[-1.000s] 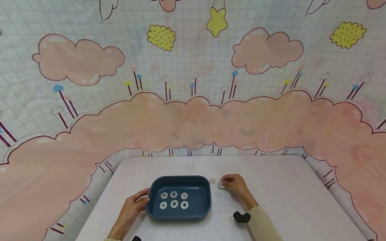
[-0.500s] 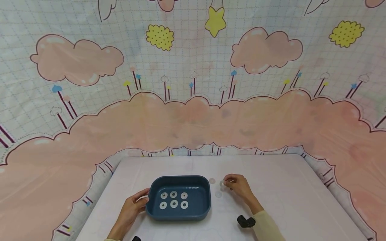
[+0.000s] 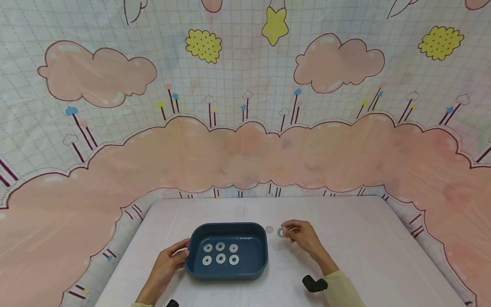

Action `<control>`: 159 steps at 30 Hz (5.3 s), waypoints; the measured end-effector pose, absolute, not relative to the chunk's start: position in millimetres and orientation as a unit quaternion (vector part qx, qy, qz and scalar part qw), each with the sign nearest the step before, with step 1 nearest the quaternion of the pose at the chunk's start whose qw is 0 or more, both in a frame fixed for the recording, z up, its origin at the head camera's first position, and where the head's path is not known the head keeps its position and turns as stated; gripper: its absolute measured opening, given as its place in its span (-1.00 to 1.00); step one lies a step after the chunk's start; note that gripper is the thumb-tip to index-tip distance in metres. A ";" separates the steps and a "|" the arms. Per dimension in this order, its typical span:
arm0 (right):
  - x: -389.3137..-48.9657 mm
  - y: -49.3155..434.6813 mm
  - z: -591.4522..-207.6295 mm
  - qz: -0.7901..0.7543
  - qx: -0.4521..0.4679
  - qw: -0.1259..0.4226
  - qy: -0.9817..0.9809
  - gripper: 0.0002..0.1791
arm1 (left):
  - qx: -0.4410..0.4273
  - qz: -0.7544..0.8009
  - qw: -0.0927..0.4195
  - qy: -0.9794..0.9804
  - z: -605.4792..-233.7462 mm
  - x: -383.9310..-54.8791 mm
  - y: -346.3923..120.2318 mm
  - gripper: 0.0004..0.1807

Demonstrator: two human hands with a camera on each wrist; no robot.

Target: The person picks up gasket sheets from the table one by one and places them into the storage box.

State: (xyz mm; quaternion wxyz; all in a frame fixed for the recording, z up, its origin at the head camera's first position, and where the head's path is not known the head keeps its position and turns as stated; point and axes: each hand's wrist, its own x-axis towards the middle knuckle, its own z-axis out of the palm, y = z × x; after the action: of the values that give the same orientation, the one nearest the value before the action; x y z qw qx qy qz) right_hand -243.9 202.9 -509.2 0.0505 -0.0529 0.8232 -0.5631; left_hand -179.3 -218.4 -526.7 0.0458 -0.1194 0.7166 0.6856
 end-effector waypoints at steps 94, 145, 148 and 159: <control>-242.0 80.8 -486.0 -0.559 -0.020 0.103 0.823 -0.87 | -0.133 0.679 0.047 0.720 -525.3 -178.8 -216.4 -0.52; -232.8 126.1 -466.2 -0.539 0.004 0.010 0.842 -0.81 | -0.121 0.688 0.043 0.714 -529.5 -182.5 -219.5 -0.52; -231.3 132.0 -464.4 -0.534 0.008 0.000 0.845 -0.82 | -0.121 0.689 0.044 0.713 -529.5 -182.7 -219.9 -0.52; -228.9 156.4 -469.5 -0.520 0.001 -0.006 0.854 -0.82 | -0.128 0.686 0.053 0.715 -530.2 -180.6 -219.5 -0.52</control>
State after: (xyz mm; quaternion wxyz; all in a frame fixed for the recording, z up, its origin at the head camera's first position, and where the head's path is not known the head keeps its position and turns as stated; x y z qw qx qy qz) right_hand -228.9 156.4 -469.5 -0.0060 0.0014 0.8542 -0.5198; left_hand -180.6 -219.5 -530.2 0.0526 -0.1284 0.7146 0.6856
